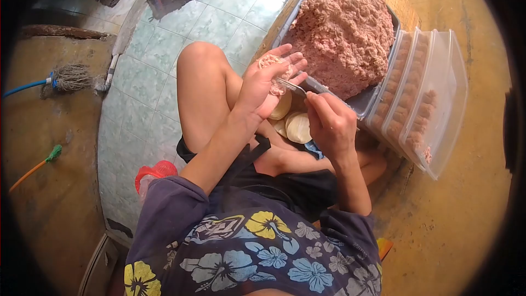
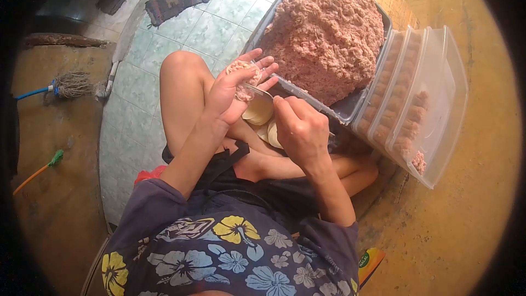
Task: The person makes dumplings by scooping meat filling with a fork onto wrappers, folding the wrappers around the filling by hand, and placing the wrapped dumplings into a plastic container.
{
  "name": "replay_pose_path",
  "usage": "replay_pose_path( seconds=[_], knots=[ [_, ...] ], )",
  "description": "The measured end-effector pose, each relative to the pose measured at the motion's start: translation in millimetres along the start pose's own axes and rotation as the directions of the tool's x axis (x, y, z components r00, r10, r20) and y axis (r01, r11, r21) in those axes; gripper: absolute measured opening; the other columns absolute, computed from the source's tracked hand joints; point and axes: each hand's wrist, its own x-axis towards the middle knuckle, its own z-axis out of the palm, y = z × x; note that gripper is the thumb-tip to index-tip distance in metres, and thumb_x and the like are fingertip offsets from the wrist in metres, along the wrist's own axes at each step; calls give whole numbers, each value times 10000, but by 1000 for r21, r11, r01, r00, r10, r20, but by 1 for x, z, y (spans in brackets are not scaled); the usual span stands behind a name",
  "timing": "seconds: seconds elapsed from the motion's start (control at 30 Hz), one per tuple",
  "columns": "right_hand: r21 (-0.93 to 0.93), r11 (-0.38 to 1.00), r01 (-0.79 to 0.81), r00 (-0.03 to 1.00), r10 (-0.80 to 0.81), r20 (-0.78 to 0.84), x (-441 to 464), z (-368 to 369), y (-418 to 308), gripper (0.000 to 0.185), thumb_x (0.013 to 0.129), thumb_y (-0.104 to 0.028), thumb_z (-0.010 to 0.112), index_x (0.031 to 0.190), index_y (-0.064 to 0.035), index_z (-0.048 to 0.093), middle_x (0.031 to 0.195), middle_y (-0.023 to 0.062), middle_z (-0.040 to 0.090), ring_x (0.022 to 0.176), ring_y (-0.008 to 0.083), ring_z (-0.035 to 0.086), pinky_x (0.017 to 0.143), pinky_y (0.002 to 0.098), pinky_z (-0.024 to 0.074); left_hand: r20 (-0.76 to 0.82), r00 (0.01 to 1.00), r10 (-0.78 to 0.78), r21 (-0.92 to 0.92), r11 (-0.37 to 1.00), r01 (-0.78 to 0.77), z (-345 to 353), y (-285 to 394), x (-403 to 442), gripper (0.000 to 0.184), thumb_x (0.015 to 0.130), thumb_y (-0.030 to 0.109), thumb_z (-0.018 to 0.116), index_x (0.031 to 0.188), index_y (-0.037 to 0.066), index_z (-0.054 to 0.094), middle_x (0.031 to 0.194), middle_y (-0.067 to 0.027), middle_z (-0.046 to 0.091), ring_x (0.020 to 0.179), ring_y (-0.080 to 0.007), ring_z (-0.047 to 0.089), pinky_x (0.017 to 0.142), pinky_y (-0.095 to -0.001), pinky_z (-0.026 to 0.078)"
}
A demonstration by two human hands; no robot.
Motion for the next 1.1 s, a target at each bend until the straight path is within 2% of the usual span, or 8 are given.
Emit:
replay_pose_path(
  seconds=[0.17, 0.3, 0.37, 0.4, 0.43, 0.6, 0.8, 1.1],
  knots=[
    [281, 953, -116, 982, 68, 175, -3, -4, 12, 78, 834, -13, 680, 911, -25, 686, 704, 86, 622, 617, 209, 630, 547, 343, 487, 5, 999, -46, 28, 999, 46, -9, -7, 4, 478, 895, -81, 528, 1357, -45, 412, 1287, -248, 529, 1246, -402, 531, 1078, -523, 459],
    [633, 537, -557, 817, 217, 534, -3, -15, 52, 144, 846, -52, 714, 977, 8, 713, 713, 30, 663, 673, 57, 573, 574, 248, 468, 28, 999, -32, -1, 999, 32, -18, -1, 7, 472, 889, -87, 528, 1347, -30, 432, 1275, -223, 548, 1246, -390, 530, 1075, -533, 457],
    [619, 503, -603, 798, 385, 464, 4, -34, 79, 115, 852, -72, 686, 952, -19, 706, 730, 79, 687, 635, 148, 640, 594, 297, 503, 30, 999, 44, 33, 998, -45, -22, 4, 13, 408, 934, 25, 548, 1333, 2, 467, 1253, -182, 576, 1227, -340, 549, 1047, -541, 462],
    [222, 813, -538, 843, 517, 150, 10, -26, 96, 100, 858, -87, 666, 939, -37, 697, 728, 105, 685, 633, 216, 654, 593, 342, 505, 27, 998, 49, 22, 999, -50, -17, 8, 11, 396, 946, 66, 551, 1331, 10, 474, 1248, -173, 582, 1224, -327, 551, 1043, -541, 461],
    [-285, 822, -493, 870, 457, -186, 9, -20, 105, 88, 865, -102, 647, 926, -54, 688, 726, 131, 682, 632, 284, 667, 592, 387, 507, 25, 999, 39, 15, 999, -39, -13, 9, 8, 388, 959, 107, 555, 1329, 17, 481, 1243, -164, 587, 1222, -313, 554, 1038, -541, 459],
    [-118, 865, -487, 866, 461, -194, 14, -45, 57, 73, 865, -121, 639, 903, -60, 628, 725, 173, 647, 665, 350, 661, 613, 443, 494, 188, 981, -52, -128, 989, 77, -11, -6, 17, 630, 1000, 469, 430, 1397, -19, 428, 1410, -211, 494, 1306, -337, 489, 1107, -513, 389],
    [61, 918, -392, 911, 379, 162, -5, -57, -2, 53, 857, -102, 653, 891, -76, 621, 711, 139, 627, 627, 323, 640, 562, 405, 482, 214, 967, -142, -95, 982, 165, 35, -32, 0, 743, 1013, 508, 341, 1418, -115, 358, 1427, -290, 445, 1328, -377, 456, 1135, -501, 360],
    [-47, 948, -316, 947, 318, 41, -8, -58, -7, 62, 853, -80, 658, 889, -64, 610, 766, 130, 631, 635, 289, 630, 582, 379, 480, 239, 959, -152, -115, 976, 183, 37, -36, -15, 730, 1011, 492, 344, 1398, -127, 370, 1423, -327, 424, 1330, -404, 446, 1146, -487, 351]
  ],
)
